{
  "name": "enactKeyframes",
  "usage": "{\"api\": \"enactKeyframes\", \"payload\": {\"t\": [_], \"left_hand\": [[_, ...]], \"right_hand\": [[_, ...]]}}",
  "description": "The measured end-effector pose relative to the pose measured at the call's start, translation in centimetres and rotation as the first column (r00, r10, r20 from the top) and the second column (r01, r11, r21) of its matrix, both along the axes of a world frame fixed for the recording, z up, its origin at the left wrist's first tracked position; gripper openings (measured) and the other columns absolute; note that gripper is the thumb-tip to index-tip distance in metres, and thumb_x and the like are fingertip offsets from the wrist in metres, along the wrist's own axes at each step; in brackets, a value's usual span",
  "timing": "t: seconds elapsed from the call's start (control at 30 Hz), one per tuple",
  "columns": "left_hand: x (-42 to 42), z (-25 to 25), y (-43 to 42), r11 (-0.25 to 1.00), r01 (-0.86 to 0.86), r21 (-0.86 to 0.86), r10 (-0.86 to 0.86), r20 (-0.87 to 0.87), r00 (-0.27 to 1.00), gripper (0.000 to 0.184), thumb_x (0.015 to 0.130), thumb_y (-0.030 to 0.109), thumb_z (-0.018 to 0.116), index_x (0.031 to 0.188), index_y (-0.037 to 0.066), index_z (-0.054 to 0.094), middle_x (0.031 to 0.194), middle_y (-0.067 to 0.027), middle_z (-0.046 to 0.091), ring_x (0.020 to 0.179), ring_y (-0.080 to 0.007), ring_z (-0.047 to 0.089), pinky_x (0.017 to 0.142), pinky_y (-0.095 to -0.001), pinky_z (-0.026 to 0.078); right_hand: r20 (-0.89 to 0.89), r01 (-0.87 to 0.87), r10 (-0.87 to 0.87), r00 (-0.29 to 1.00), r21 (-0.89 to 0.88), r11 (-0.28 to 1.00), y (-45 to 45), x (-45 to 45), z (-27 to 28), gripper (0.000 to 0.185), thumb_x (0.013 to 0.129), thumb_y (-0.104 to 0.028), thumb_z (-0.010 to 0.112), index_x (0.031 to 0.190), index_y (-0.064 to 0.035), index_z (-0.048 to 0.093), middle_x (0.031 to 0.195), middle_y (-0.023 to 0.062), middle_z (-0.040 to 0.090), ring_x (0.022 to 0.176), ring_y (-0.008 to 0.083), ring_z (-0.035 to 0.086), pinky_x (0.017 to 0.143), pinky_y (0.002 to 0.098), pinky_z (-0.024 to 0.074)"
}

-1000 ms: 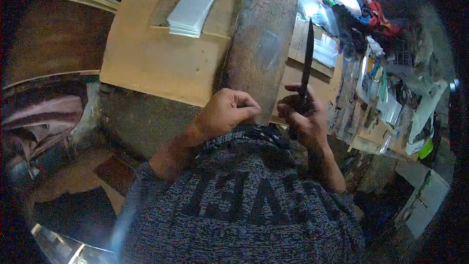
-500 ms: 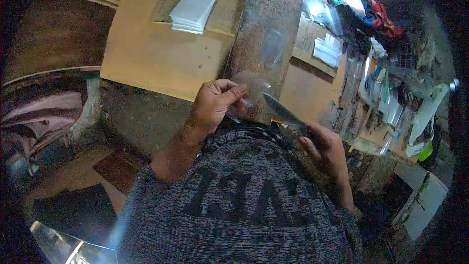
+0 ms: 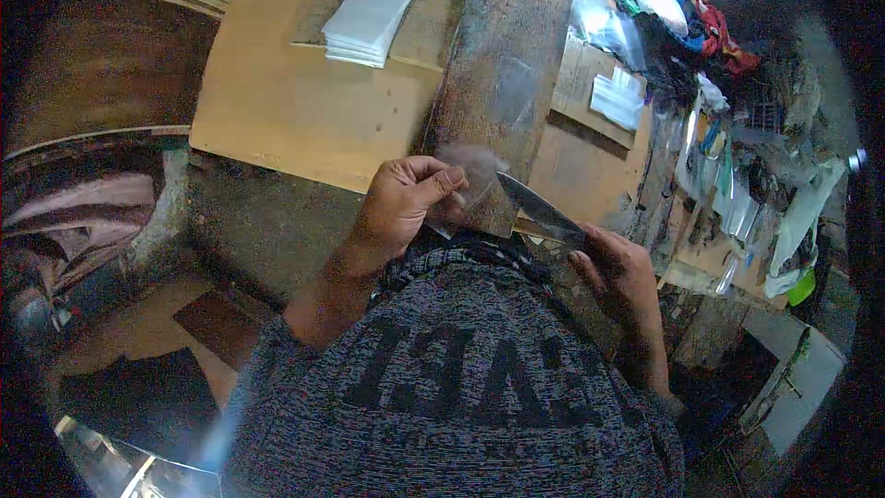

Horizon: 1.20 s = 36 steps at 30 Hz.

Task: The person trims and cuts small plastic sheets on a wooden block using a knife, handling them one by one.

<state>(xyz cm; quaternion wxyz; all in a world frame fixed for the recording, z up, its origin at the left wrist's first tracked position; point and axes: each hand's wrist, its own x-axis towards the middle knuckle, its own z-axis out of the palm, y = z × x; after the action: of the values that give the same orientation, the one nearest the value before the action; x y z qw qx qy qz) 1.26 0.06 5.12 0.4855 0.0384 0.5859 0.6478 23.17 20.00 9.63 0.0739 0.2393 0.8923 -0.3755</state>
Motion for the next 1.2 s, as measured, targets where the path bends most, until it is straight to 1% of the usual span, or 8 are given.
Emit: {"api": "enactKeyframes", "payload": {"t": [0.1, 0.2, 0.63, 0.73, 0.83, 0.93, 1.07, 1.2], "left_hand": [[0.2, 0.3, 0.1, 0.99, 0.13, -0.049, -0.134, -0.076, 0.988, 0.014, 0.086, 0.014, 0.064, 0.086, -0.001, 0.065, 0.077, -0.0047, 0.066, 0.064, -0.0093, 0.059, 0.06, -0.0229, 0.049], [1.0, 1.2, 0.4, 0.966, 0.249, -0.072, -0.251, -0.025, 0.968, 0.013, 0.085, 0.012, 0.064, 0.086, -0.001, 0.066, 0.079, -0.005, 0.067, 0.069, -0.009, 0.06, 0.065, -0.0245, 0.049], [1.5, 0.8, 0.0, 0.828, 0.558, -0.058, -0.561, -0.076, 0.824, 0.013, 0.084, 0.01, 0.065, 0.085, -0.003, 0.067, 0.078, -0.003, 0.066, 0.073, -0.0084, 0.059, 0.069, -0.025, 0.048], [0.9, 1.1, -0.6, 0.822, 0.569, 0.013, -0.565, -0.106, 0.819, 0.013, 0.085, 0.01, 0.065, 0.085, -0.003, 0.067, 0.077, -0.0029, 0.066, 0.072, -0.0081, 0.058, 0.067, -0.0244, 0.048], [1.4, 0.4, -0.4, 0.894, 0.447, 0.01, -0.447, -0.036, 0.894, 0.013, 0.083, 0.013, 0.067, 0.087, 0.001, 0.067, 0.08, -0.0048, 0.067, 0.075, -0.0092, 0.061, 0.07, -0.0246, 0.049], [2.5, 0.3, 1.2, 0.967, 0.254, 0.02, -0.255, 0.011, 0.967, 0.011, 0.084, 0.012, 0.066, 0.087, 0.001, 0.066, 0.079, -0.0054, 0.067, 0.072, -0.0103, 0.061, 0.068, -0.0247, 0.05], [3.5, 0.4, 2.2, 0.992, 0.076, 0.097, -0.076, -0.003, 0.997, 0.009, 0.087, 0.01, 0.062, 0.088, 0.001, 0.065, 0.082, -0.0039, 0.066, 0.073, -0.0083, 0.059, 0.069, -0.0228, 0.048], [3.5, 0.0, 1.5, 0.986, 0.142, 0.084, -0.139, -0.046, 0.989, 0.008, 0.087, 0.008, 0.061, 0.09, 0.001, 0.065, 0.083, -0.0042, 0.066, 0.075, -0.0087, 0.06, 0.07, -0.023, 0.048]], "right_hand": [[-0.05, 0.003, -0.002, 0.999, 0.013, 1.0, -0.1, -0.4, -0.5, 0.032, 0.082, -0.03, 0.065, 0.106, -0.0092, 0.062, 0.092, 0.0138, 0.065, 0.082, 0.0314, 0.064, 0.072, 0.0371, 0.0515], [0.02, -0.023, 0.023, 1.0, 0.001, 1.0, -0.3, -1.1, -1.0, 0.033, 0.08, -0.016, 0.067, 0.11, -0.0032, 0.06, 0.096, 0.0167, 0.065, 0.086, 0.0292, 0.065, 0.075, 0.0336, 0.0502], [-0.067, -0.233, 0.235, 0.97, 0.035, 0.972, 1.7, -3.1, -1.2, 0.031, 0.079, -0.02, 0.069, 0.104, -0.0042, 0.063, 0.092, 0.0156, 0.066, 0.081, 0.0302, 0.065, 0.07, 0.0341, 0.0508], [-0.013, -0.009, 0.011, 1.0, 0.166, 0.986, 2.8, -2.8, -1.0, 0.028, 0.08, -0.018, 0.068, 0.103, -0.0019, 0.063, 0.089, 0.0137, 0.067, 0.078, 0.0262, 0.065, 0.069, 0.0335, 0.0501], [-0.039, 0.46, -0.501, 0.864, -0.341, 0.82, 2.4, -3.0, -1.4, 0.024, 0.081, -0.011, 0.065, 0.101, 0.0013, 0.061, 0.085, 0.0065, 0.065, 0.076, 0.0135, 0.06, 0.07, 0.0282, 0.048], [-0.214, 0.146, -0.367, 0.905, -0.655, 0.741, -0.9, -4.3, -2.3, 0.021, 0.081, -0.01, 0.066, 0.099, -0.0012, 0.06, 0.082, 0.003, 0.062, 0.073, 0.0095, 0.057, 0.068, 0.0246, 0.047], [-0.178, 0.145, -0.375, 0.91, -0.71, 0.689, -3.5, -5.8, -4.1, 0.019, 0.074, -0.006, 0.072, 0.089, -0.0036, 0.06, 0.082, 0.0019, 0.063, 0.077, 0.011, 0.059, 0.071, 0.0249, 0.0468], [-0.098, 0.284, -0.636, 0.765, -0.836, 0.47, -3.7, -6.1, -3.5, 0.023, 0.073, -0.006, 0.074, 0.086, -0.0057, 0.055, 0.076, 0.0009, 0.058, 0.074, 0.0105, 0.057, 0.067, 0.024, 0.0462]]}}
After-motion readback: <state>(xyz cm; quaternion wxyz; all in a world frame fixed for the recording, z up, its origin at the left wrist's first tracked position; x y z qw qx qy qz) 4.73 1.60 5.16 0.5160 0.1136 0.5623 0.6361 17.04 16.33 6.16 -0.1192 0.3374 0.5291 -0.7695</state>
